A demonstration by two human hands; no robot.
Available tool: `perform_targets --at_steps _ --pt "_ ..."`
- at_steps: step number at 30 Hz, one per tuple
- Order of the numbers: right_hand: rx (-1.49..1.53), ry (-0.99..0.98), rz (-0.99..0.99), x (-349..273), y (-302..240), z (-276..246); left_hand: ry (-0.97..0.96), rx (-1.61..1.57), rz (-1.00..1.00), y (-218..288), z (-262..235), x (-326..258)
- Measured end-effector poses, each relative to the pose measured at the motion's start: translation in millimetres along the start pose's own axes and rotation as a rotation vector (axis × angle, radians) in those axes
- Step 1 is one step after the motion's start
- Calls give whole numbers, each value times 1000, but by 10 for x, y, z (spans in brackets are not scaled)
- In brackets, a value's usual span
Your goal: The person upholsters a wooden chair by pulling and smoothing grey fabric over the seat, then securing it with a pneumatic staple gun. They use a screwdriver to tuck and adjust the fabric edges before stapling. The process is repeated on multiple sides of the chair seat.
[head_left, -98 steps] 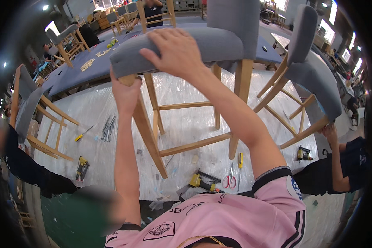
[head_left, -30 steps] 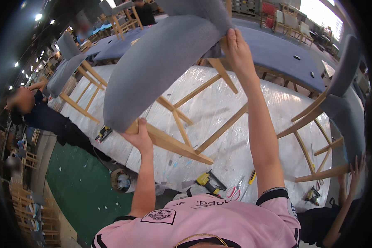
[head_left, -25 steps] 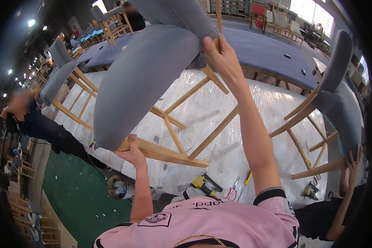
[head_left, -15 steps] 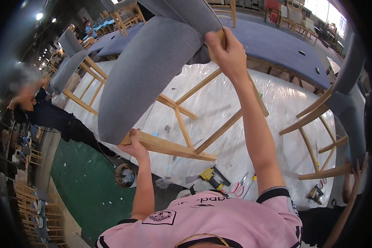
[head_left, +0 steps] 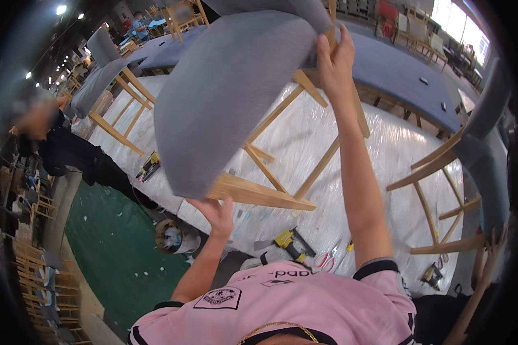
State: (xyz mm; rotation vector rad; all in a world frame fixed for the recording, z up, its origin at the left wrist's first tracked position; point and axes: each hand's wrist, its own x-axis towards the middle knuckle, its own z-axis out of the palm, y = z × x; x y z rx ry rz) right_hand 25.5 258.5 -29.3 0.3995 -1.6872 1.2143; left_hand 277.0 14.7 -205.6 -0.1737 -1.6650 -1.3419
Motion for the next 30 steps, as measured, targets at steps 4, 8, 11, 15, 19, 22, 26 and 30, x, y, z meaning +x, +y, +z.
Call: perform_targets --at_steps 4,8,11,15,19,22,26,30 --pt "358 -279 298 -413 -574 -411 -171 240 240 -133 -430 131" --pt "244 -208 612 -617 -665 -956 -135 344 28 16 -402 1076" --pt "152 -177 734 -582 -585 -1449 -475 270 -155 33 -46 1646" --pt "-19 -216 624 -439 -279 -1848 -707 293 -183 81 444 2010" --pt "-66 -295 524 98 36 -1659 -688 222 -361 -44 614 2273" --pt "54 -351 623 464 343 -1330 -724 137 -425 -425 651 2503" --pt "6 -303 534 567 340 -1145 -692 205 -506 -454 763 2663" --pt "4 -251 566 227 187 -1184 -705 283 -391 -491 937 2707"
